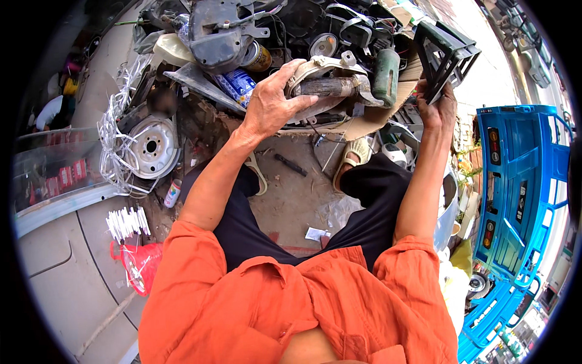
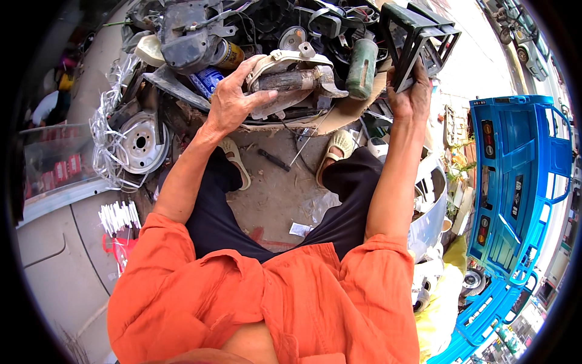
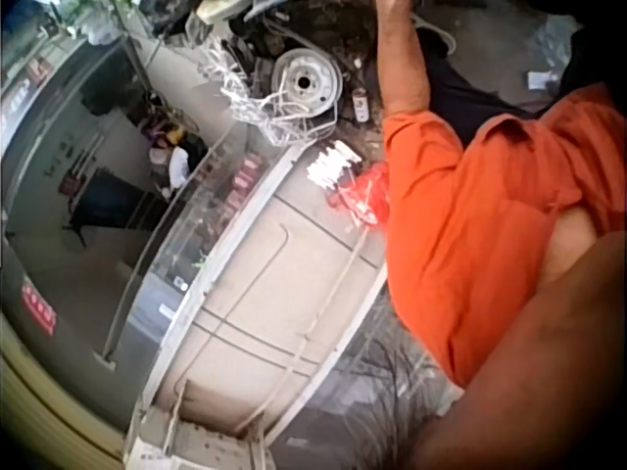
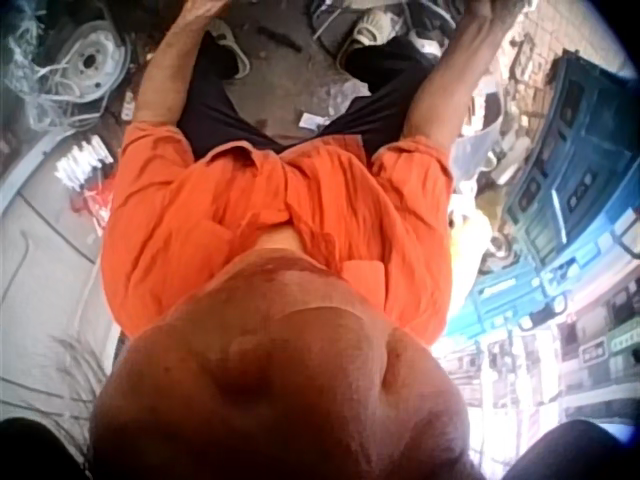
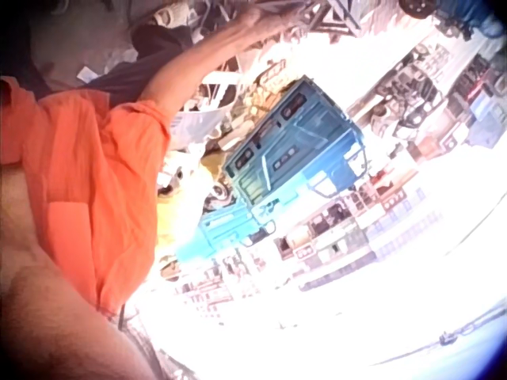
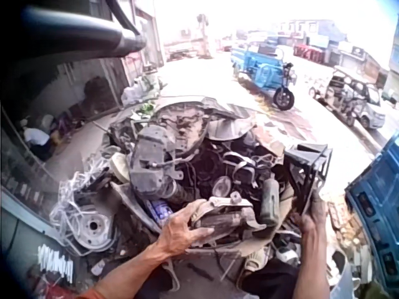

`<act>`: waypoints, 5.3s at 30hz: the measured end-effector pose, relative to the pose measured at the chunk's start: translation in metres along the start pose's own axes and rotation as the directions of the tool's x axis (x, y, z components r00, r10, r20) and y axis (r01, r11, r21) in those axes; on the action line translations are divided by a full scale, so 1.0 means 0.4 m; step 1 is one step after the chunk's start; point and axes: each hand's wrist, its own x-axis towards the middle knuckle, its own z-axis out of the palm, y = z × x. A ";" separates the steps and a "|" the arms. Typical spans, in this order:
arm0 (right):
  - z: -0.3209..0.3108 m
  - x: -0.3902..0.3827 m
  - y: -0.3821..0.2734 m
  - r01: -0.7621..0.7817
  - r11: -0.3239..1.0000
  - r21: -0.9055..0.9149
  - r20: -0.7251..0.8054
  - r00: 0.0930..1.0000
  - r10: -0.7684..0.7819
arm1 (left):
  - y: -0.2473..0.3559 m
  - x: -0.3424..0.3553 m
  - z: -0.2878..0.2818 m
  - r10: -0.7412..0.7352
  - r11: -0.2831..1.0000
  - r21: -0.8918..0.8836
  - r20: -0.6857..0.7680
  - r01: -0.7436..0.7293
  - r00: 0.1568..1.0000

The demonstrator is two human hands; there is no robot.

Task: The person sorts through a cluttered pile of motorcycle components, picking up and examining various plastic covers, a headlight housing, and metal internal parts by hand while sitting on a low stool.

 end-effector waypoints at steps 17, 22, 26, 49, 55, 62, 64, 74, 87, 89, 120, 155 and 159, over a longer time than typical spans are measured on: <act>0.086 -0.077 0.046 0.046 0.990 -0.136 -0.061 0.997 -0.055 | -0.020 -0.042 0.111 0.029 0.965 0.256 0.102 -0.054 0.994; 0.052 -0.060 0.044 0.034 0.999 -0.012 0.078 0.996 -0.033 | -0.059 -0.011 0.083 0.022 0.990 0.139 0.057 -0.029 0.998; 0.016 -0.041 0.032 0.058 0.997 0.047 0.049 0.997 -0.061 | -0.031 0.047 0.042 -0.013 0.993 0.119 0.004 0.012 1.000; -0.002 -0.030 0.003 0.059 0.991 0.117 -0.163 0.986 -0.039 | -0.001 0.264 0.040 -0.332 0.592 0.716 0.634 -0.368 0.699; 0.015 -0.038 0.005 0.086 0.993 0.085 -0.192 0.979 -0.069 | -0.037 0.349 0.125 0.120 0.680 0.667 0.307 -0.304 0.944; 0.023 -0.033 0.012 0.060 0.994 0.089 -0.218 0.975 -0.039 | -0.134 0.395 0.145 0.179 0.652 0.713 0.185 -0.257 0.966; 0.010 -0.029 0.002 0.061 0.994 0.096 -0.182 0.982 -0.043 | -0.146 0.419 0.131 0.328 0.524 0.724 0.314 -0.448 0.891; 0.019 -0.040 -0.002 0.047 0.996 0.075 -0.203 0.979 -0.031 | -0.030 0.609 -0.075 0.464 0.713 0.620 -0.067 -0.328 0.883; 0.021 -0.044 0.029 0.021 0.999 0.025 -0.109 0.994 -0.018 | -0.083 0.632 -0.053 0.200 0.744 0.649 0.011 -0.160 0.980; 0.031 -0.046 0.019 0.030 0.997 0.074 -0.134 0.991 -0.020 | -0.085 0.632 -0.041 0.158 0.759 0.630 0.064 -0.162 0.985; 0.037 -0.058 0.031 0.025 0.997 0.068 -0.077 0.997 -0.019 | -0.133 0.354 0.115 0.257 0.399 0.756 0.450 -0.518 0.855; 0.052 -0.056 0.046 -0.018 1.000 -0.011 -0.053 0.998 0.017 | 0.158 0.426 -0.211 0.287 0.900 -0.232 -0.323 -0.370 0.902; 0.042 -0.050 0.044 -0.048 0.999 -0.022 0.012 0.999 0.048 | 0.198 0.403 -0.116 0.278 0.733 -0.618 -0.106 -0.282 0.955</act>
